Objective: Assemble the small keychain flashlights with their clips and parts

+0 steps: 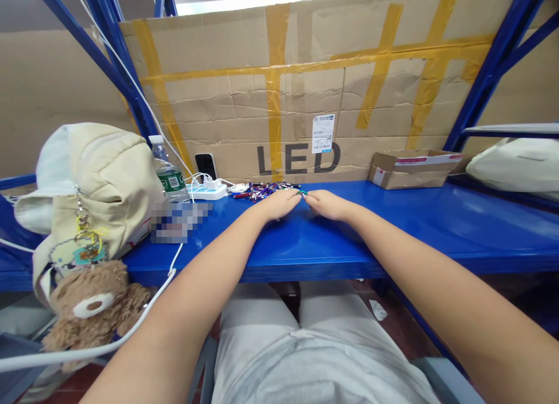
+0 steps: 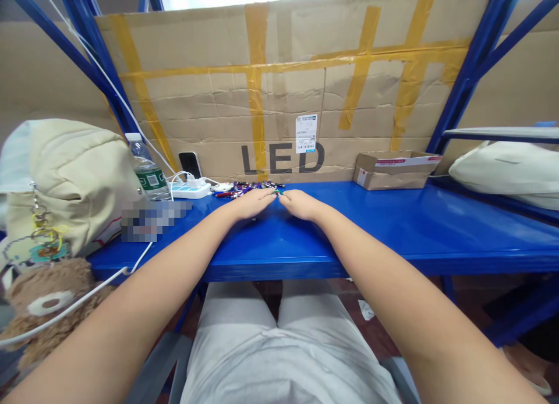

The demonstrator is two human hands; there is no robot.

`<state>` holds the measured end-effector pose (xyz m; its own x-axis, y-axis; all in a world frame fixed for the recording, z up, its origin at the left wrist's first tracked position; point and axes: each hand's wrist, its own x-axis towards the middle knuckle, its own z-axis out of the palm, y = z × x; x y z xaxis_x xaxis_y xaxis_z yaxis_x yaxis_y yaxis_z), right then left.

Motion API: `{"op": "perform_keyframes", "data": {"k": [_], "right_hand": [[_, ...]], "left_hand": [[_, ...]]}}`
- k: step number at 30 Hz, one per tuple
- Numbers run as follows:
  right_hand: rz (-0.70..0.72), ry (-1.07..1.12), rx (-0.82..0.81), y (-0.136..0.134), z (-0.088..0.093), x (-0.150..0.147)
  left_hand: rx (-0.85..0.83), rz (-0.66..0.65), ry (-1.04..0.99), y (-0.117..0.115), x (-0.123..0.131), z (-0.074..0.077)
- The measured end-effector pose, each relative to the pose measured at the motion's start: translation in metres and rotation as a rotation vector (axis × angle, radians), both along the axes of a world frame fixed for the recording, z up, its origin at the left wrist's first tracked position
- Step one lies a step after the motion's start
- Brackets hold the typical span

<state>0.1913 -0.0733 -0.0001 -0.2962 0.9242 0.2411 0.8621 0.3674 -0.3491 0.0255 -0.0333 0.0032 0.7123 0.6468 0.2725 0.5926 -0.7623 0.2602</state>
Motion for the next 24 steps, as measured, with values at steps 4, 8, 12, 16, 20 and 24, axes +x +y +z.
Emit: {"op": "perform_keyframes", "data": {"k": [4,8,12,16,20,24], "right_hand": [[0.018,0.045,-0.016,-0.001,0.001,0.001],[0.018,0.068,-0.058,0.0,0.001,0.002],[0.031,0.064,-0.07,-0.001,0.0,0.0],[0.057,0.053,-0.065,-0.003,0.0,-0.002],[0.045,0.095,-0.03,-0.002,0.001,0.001],[0.021,0.11,-0.008,-0.001,0.003,0.004]], "left_hand": [[0.004,-0.003,0.001,-0.001,-0.001,-0.001],[0.039,-0.035,0.032,0.0,-0.002,-0.002],[0.099,-0.062,0.064,-0.001,-0.002,0.0],[0.098,-0.121,0.035,0.001,-0.005,0.003],[0.006,-0.108,0.001,0.003,-0.011,0.006],[-0.111,-0.103,-0.053,0.001,-0.015,0.009]]}}
